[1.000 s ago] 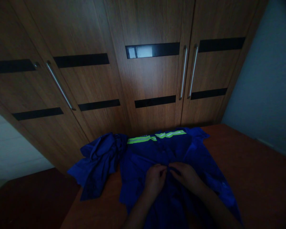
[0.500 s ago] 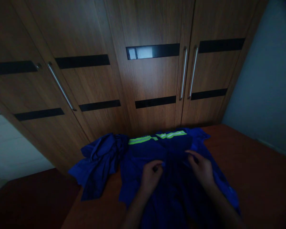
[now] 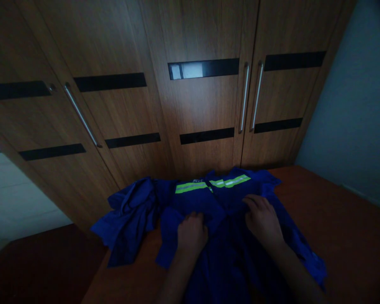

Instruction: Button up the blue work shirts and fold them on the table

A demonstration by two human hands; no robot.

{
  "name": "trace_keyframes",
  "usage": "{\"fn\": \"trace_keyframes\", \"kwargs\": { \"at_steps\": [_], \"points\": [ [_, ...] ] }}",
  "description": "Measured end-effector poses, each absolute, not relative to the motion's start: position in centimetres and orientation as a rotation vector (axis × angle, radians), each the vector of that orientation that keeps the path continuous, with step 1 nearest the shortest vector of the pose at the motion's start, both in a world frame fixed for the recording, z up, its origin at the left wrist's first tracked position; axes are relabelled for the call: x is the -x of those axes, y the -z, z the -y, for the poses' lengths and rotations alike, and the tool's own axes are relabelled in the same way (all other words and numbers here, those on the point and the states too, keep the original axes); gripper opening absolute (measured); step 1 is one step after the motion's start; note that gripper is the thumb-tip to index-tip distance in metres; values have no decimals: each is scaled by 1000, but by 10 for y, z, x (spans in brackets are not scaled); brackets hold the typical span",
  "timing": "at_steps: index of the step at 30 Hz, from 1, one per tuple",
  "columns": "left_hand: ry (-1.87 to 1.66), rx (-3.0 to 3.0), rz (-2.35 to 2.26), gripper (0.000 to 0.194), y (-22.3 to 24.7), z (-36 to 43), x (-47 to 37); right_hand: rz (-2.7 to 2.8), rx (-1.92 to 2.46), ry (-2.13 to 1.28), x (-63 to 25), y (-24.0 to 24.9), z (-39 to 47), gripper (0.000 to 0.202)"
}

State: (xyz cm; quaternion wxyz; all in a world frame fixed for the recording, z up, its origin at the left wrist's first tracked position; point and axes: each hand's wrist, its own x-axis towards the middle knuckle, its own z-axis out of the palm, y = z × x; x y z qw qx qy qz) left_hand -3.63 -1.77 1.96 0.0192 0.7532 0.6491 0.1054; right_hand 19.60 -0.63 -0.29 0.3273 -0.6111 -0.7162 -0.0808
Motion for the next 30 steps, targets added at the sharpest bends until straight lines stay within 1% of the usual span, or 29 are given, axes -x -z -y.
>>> {"fn": "trace_keyframes", "kwargs": {
  "at_steps": [2, 4, 6, 8, 11, 13, 15, 17, 21, 24, 27, 30],
  "points": [
    [-427, -2466, -1974, 19, -28, 19, 28, 2011, 1369, 100, -181, -9, 6, 43],
    [-520, -2561, -1854, 19, -34, 18, 16, 2108, 1235, -13, -166, -16, 0, 41],
    [-583, -2577, -1728, 18, -35, 14, 4, 2102, 1291, -71, -154, -14, -10, 35],
    [-605, -2549, -1660, 17, -29, 6, -7, 2015, 1457, -122, -149, -6, -21, 31],
    [-547, -2496, -1671, 15, -15, -5, -18, 1850, 1660, -266, -151, 10, -36, 26],
    [-504, -2455, -1694, 15, -5, -10, -20, 1729, 1689, -333, -158, 18, -41, 21],
    [-489, -2435, -1682, 17, 2, -12, -20, 1620, 1669, -350, -167, 21, -43, 19],
    [-510, -2441, -1648, 21, 6, -12, -19, 1569, 1701, -322, -175, 21, -42, 21],
    [-644, -2423, -1598, 25, 9, -12, -16, 1691, 1842, -99, -179, 20, -36, 21],
    [-774, -2350, -1560, 25, 10, -14, -13, 1822, 1622, 53, -174, 18, -32, 28],
    [-874, -2258, -1532, 25, 10, -17, -10, 1998, 1278, -57, -166, 13, -27, 35],
    [-901, -2213, -1514, 25, 9, -18, -8, 2106, 1224, -178, -163, 10, -23, 31]
  ]
}}
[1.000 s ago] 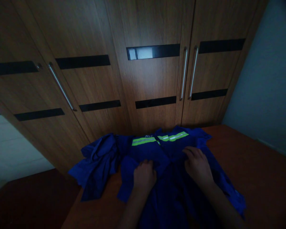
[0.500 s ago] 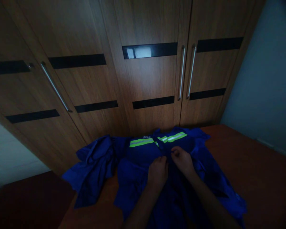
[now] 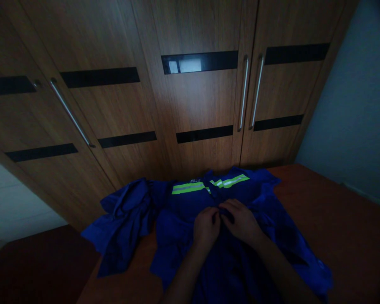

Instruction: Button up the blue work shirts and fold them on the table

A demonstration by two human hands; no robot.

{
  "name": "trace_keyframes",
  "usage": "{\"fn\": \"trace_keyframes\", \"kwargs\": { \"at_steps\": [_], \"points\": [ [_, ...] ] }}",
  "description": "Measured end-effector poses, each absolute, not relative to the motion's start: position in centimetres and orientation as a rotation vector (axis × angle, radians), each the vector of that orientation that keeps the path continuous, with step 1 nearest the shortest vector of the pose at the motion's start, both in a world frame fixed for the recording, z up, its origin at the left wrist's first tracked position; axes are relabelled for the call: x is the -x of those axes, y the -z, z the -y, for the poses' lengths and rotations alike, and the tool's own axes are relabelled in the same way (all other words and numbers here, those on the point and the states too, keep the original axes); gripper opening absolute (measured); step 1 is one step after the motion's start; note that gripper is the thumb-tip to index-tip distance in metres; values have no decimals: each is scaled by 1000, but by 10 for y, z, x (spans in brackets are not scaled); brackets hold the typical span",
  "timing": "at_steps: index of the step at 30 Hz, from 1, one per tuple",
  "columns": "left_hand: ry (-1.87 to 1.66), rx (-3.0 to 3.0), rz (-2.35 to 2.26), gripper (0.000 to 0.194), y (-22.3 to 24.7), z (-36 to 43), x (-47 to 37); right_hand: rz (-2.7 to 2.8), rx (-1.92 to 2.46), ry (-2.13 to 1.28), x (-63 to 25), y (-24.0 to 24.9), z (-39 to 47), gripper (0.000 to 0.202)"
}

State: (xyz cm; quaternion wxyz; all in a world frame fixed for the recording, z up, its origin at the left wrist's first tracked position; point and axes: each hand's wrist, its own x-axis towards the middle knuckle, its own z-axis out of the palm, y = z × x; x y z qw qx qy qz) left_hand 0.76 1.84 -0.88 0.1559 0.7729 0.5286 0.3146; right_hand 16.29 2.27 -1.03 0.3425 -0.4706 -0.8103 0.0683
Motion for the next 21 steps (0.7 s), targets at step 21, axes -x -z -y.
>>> {"fn": "trace_keyframes", "kwargs": {
  "at_steps": [21],
  "points": [
    [-755, -2382, -1529, 24, 11, -14, -4, 2211, 1263, -366, -173, 19, -26, 28]
  ]
}}
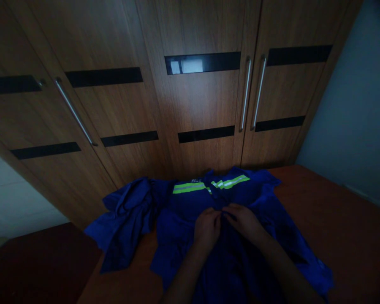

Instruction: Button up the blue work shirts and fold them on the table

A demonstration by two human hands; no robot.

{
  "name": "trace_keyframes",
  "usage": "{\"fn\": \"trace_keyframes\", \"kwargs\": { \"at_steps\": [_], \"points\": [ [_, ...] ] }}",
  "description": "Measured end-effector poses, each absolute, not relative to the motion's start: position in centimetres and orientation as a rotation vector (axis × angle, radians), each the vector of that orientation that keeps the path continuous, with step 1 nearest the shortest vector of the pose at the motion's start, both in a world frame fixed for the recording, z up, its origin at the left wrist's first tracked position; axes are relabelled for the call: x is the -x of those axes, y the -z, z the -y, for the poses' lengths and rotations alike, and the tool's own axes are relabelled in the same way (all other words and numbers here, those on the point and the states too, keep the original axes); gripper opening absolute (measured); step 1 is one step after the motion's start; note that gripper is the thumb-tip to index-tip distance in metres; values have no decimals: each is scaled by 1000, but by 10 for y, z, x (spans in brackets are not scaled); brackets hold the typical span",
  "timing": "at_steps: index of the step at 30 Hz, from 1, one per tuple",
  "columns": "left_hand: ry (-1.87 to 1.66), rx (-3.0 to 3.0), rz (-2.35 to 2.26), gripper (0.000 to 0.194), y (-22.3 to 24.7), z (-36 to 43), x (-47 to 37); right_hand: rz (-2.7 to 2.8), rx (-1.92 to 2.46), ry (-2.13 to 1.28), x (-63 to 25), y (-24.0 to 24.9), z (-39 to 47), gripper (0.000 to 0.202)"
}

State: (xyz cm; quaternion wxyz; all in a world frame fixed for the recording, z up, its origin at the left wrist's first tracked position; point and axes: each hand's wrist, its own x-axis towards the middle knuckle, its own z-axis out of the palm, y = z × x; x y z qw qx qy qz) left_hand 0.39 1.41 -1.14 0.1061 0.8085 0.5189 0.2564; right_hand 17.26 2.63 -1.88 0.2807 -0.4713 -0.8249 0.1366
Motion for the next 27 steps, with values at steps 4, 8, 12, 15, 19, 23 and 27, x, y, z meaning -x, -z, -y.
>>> {"fn": "trace_keyframes", "kwargs": {
  "at_steps": [4, 8, 12, 15, 19, 23, 27],
  "points": [
    [-791, -2365, -1519, 26, 13, -12, -5, 2213, 1306, -295, -170, 21, -27, 28],
    [-862, -2291, -1475, 27, 14, -13, -6, 2099, 1355, -274, -169, 26, -30, 28],
    [-1068, -2069, -1427, 26, 4, -18, -2, 1667, 1331, -337, -180, 22, -34, 23],
    [-1380, -1727, -1395, 20, -12, -19, 11, 1120, 1297, -460, -202, 15, -34, 24],
    [-1423, -1583, -1224, 18, -32, -15, 32, 650, 941, -737, -234, 5, -29, 17],
    [-747, -1957, -1353, 22, -34, -15, 41, 919, 1028, -832, -251, 5, -30, 17],
    [-440, -2060, -1633, 20, -23, -19, 44, 1540, 1673, -610, -247, 16, -37, 22]
  ]
}}
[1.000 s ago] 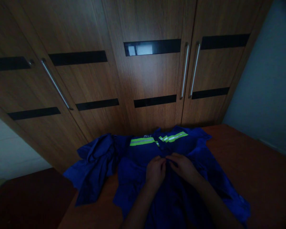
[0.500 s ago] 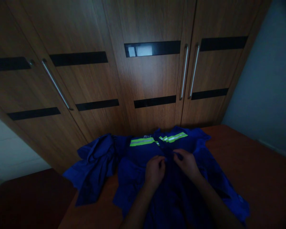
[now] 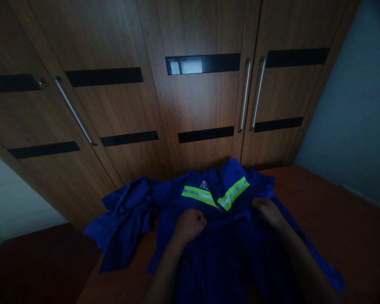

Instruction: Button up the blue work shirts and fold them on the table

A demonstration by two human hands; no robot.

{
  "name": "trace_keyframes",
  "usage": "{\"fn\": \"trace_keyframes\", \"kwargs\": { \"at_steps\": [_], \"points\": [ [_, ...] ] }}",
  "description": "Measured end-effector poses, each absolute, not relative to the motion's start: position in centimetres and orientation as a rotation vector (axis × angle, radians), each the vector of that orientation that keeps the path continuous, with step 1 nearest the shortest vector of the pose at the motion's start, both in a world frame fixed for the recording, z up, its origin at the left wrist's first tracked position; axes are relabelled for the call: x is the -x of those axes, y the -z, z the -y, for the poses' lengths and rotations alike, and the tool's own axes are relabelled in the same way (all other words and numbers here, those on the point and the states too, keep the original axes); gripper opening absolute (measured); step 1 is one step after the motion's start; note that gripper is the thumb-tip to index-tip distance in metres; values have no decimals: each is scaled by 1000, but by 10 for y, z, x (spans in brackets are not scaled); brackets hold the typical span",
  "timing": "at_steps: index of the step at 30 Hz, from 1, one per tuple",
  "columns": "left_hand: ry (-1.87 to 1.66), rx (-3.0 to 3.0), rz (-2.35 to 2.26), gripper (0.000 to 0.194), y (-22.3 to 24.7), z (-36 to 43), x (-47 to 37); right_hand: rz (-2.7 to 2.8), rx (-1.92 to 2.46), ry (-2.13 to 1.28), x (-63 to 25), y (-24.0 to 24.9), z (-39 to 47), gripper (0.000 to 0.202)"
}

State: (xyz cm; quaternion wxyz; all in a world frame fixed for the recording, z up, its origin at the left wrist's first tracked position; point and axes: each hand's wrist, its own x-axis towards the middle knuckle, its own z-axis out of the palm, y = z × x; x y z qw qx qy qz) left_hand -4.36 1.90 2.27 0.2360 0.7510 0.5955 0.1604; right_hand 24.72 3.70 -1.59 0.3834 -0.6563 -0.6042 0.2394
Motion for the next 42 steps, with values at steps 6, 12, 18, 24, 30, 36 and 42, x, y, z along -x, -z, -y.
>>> {"fn": "trace_keyframes", "kwargs": {
  "at_steps": [6, 12, 18, 24, 30, 36, 42],
  "points": [
    [-320, -2176, -1990, 19, -29, -9, 30, 1717, 1675, -165, -214, 10, -33, 22],
    [-532, -2645, -1683, 18, -34, 8, -3, 2031, 1361, 25, -163, 0, -24, 40],
    [-520, -2511, -1496, 36, -2, 1, -11, 1778, 1670, -252, -170, 14, -38, 35],
    [-782, -2386, -1375, 30, 5, -7, -8, 1530, 1841, -137, -194, 15, -41, 28],
    [-735, -2378, -1400, 22, 4, -6, -6, 1713, 1572, 54, -190, 11, -34, 30],
    [-648, -2386, -1377, 19, 2, -7, -4, 2107, 1172, -285, -181, 1, -18, 28],
    [-842, -2299, -1463, 21, -2, -11, 1, 2199, 1292, -314, -174, 5, -15, 30]
  ]
}}
